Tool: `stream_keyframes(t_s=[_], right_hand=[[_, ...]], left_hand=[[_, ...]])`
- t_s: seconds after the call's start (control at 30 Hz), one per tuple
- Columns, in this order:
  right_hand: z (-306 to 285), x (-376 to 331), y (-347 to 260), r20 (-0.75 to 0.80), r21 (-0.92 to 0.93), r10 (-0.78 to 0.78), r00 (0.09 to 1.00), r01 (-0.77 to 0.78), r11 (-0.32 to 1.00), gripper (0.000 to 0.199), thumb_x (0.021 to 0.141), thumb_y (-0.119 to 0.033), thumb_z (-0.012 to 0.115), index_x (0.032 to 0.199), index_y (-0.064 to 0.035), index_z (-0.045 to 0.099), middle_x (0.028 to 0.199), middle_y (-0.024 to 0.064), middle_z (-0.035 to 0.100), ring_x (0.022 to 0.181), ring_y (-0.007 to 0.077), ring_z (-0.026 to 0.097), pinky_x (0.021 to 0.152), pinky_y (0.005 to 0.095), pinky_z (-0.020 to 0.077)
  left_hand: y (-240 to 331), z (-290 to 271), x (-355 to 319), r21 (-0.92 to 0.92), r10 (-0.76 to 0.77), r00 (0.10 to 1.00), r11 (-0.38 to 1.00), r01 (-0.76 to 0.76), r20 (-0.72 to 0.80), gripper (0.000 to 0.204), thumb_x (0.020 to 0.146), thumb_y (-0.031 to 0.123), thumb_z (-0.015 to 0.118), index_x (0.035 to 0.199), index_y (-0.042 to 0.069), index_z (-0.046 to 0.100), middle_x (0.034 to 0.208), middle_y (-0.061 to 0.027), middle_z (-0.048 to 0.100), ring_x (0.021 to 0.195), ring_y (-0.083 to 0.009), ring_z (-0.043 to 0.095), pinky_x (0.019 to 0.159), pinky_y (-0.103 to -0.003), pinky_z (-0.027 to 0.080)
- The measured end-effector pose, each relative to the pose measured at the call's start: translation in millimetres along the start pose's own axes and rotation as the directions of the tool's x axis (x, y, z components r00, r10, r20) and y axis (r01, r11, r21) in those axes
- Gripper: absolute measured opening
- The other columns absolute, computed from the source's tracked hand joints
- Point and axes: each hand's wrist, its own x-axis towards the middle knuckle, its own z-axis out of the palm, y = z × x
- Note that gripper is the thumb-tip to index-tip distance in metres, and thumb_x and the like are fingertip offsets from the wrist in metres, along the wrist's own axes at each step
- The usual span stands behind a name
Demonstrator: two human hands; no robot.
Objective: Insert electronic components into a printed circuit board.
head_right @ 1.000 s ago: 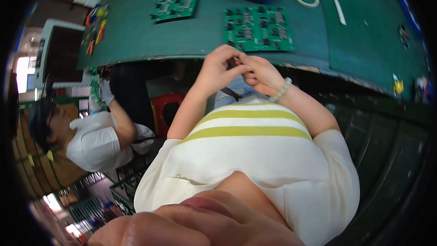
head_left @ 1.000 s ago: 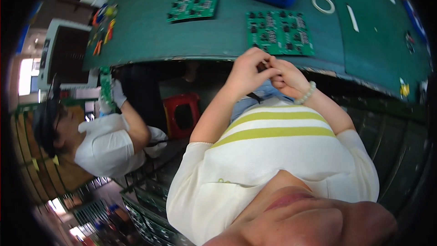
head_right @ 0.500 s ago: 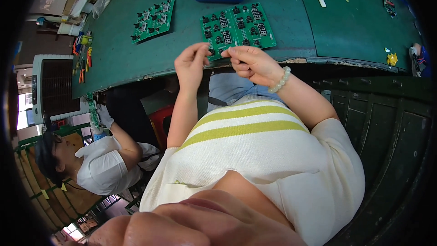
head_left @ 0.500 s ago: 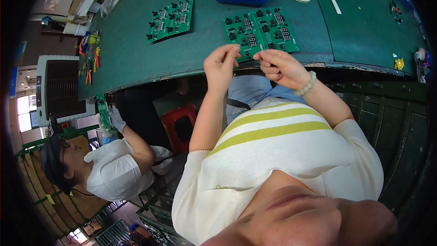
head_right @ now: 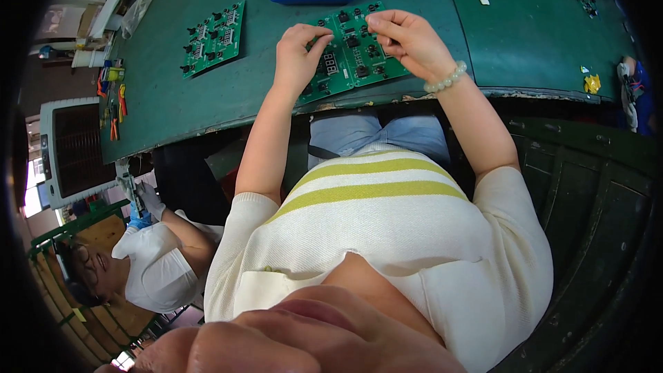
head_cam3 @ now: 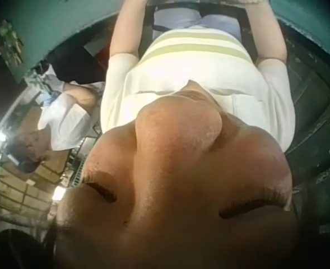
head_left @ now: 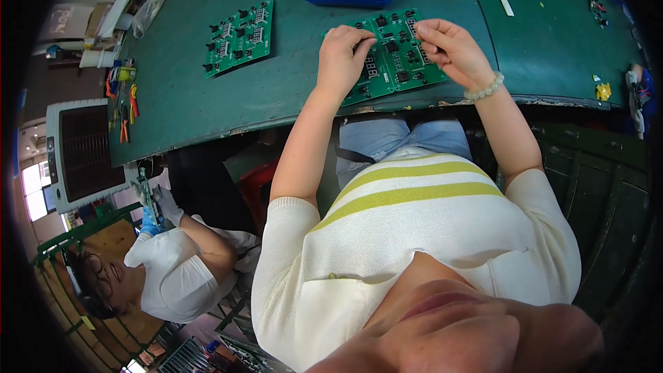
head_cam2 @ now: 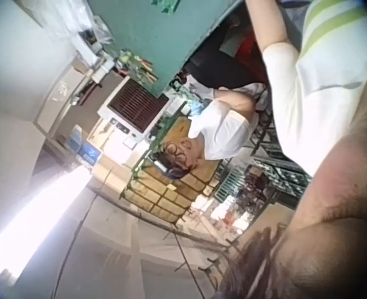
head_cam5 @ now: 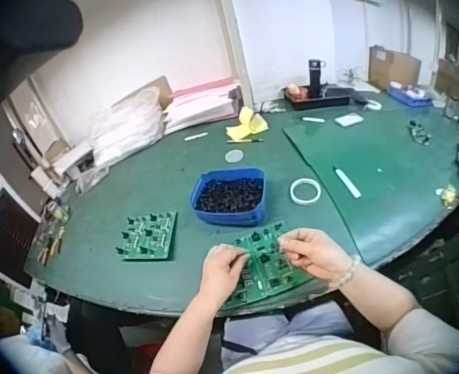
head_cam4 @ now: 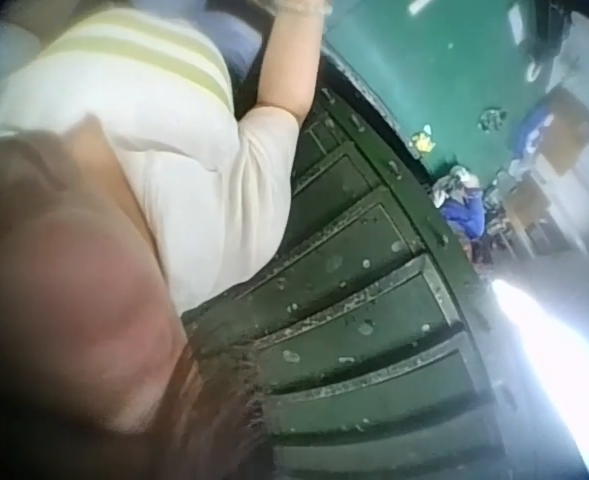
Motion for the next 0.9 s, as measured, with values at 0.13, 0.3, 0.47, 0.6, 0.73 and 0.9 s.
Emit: stream_keyframes(t_s=[0.13,0.3,0.47,0.6,0.73,0.9], right_hand=[[-12,25,-14,-0.103,-0.189,-0.017,0.995,-0.003,0.982,0.021,0.085,-0.014,0.062,0.099,0.0024,0.06,0.075,0.0005,0.057,0.057,0.0012,0.041,0.042,0.0135,0.0266],[-19,61,-5,-0.123,-0.634,-0.293,0.948,0.152,0.758,0.03,0.072,-0.026,0.075,0.085,0.0003,0.068,0.076,0.0029,0.064,0.063,0.0087,0.055,0.056,0.0245,0.0454],[-33,85,17,0.002,-0.848,-0.372,0.928,0.199,0.492,0.023,0.067,-0.025,0.076,0.075,-0.0043,0.071,0.07,0.0066,0.067,0.063,0.0136,0.062,0.062,0.0259,0.0494],[-24,78,10,-0.003,-0.918,-0.335,0.942,0.13,0.374,0.021,0.066,-0.025,0.075,0.074,-0.0063,0.072,0.069,0.0074,0.067,0.062,0.0173,0.063,0.061,0.0289,0.0504],[-17,75,6,0.032,-0.978,-0.345,0.938,0.101,0.185,0.018,0.067,-0.024,0.072,0.074,-0.007,0.071,0.07,0.01,0.066,0.064,0.0232,0.063,0.062,0.0329,0.051],[-7,77,-1,0.161,-0.987,-0.307,0.938,0.148,-0.067,0.011,0.069,-0.016,0.066,0.072,-0.0064,0.07,0.072,0.0121,0.065,0.069,0.0282,0.064,0.064,0.037,0.0519]], left_hand=[[-3,7,7,0.151,0.003,0.968,0.988,-0.042,0.252,0.007,0.073,0.01,0.065,0.078,0.006,0.067,0.077,-0.0096,0.061,0.079,-0.0272,0.056,0.07,-0.037,0.045],[7,5,10,0.275,-0.024,0.948,0.959,-0.069,0.318,0.007,0.072,0.013,0.065,0.075,0.007,0.067,0.078,-0.0094,0.06,0.081,-0.0271,0.056,0.071,-0.038,0.047],[8,6,8,0.322,-0.092,0.945,0.947,-0.014,0.313,0.008,0.074,0.015,0.064,0.076,0.008,0.067,0.082,-0.0093,0.059,0.083,-0.0269,0.056,0.072,-0.038,0.048],[12,5,12,0.363,-0.125,0.932,0.932,-0.007,0.339,0.011,0.073,0.015,0.065,0.079,0.007,0.069,0.08,-0.0099,0.06,0.081,-0.0274,0.058,0.071,-0.038,0.047],[10,4,19,0.387,-0.199,0.88,0.922,0.019,0.431,0.012,0.074,0.016,0.065,0.08,0.008,0.07,0.08,-0.0095,0.06,0.079,-0.0275,0.059,0.07,-0.038,0.048],[6,2,19,0.256,-0.164,0.88,0.965,0.05,0.445,0.01,0.074,0.016,0.063,0.078,0.009,0.069,0.083,-0.0106,0.061,0.08,-0.0282,0.06,0.071,-0.04,0.049]])
